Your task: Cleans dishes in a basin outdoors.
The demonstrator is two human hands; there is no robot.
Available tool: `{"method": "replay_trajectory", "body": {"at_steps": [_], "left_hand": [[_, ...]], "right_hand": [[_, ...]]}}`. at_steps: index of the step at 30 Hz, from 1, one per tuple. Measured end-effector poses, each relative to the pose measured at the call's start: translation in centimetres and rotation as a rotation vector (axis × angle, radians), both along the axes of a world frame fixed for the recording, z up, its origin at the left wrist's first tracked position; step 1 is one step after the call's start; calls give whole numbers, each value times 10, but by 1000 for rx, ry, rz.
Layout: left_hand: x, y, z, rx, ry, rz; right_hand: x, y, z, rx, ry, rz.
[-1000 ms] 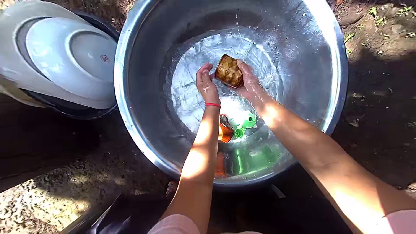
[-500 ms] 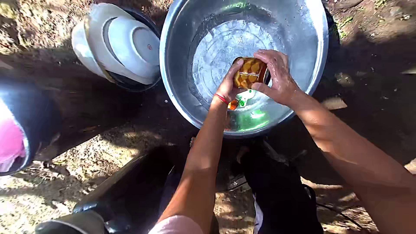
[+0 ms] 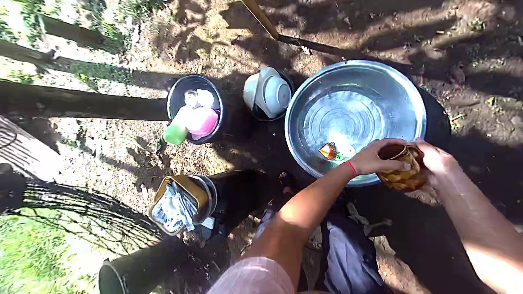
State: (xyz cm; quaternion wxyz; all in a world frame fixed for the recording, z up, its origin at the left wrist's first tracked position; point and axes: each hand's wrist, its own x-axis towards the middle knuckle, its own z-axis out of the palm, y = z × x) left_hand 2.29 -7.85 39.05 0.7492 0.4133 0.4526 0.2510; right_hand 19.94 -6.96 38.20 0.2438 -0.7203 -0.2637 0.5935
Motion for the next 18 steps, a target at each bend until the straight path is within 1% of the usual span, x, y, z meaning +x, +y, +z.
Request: {"method": "replay_trajectory", "body": {"at_steps": [1, 2, 3, 5, 7, 9, 11, 12, 13, 15, 17, 18], "left_hand": [[-4, -1, 11, -52, -46, 77], [-8, -1, 20, -82, -95, 160], [-13, 2, 28, -98, -149, 236], [-23, 7, 40, -138, -249, 348], [-34, 14, 46, -157, -323, 380], [-48, 23, 45, -116, -370, 379], [-75, 33, 36, -71, -350, 338], [-96, 36, 29, -32, -268, 303], [-124, 37, 20, 13, -126, 276], [-205, 29, 0, 76, 263, 248], [-303, 13, -23, 97, 632, 367], [-356, 6, -31, 77, 812, 420]], "right_hand": [[1, 1, 17, -14, 146, -9], [0, 2, 35, -15, 250, 31], [-3, 4, 49, 7, 303, 102], [-16, 3, 70, 54, 265, 194], [-31, 6, 85, 93, 183, 212], [-49, 15, 91, 39, 104, 216], [-77, 26, 88, -46, 21, 210], [-97, 30, 83, -63, -66, 221], [-123, 34, 79, -49, -196, 268], [-180, 41, 68, 88, -475, 492], [-237, 52, 51, 282, -719, 768], [-270, 59, 44, 301, -782, 850]]}}
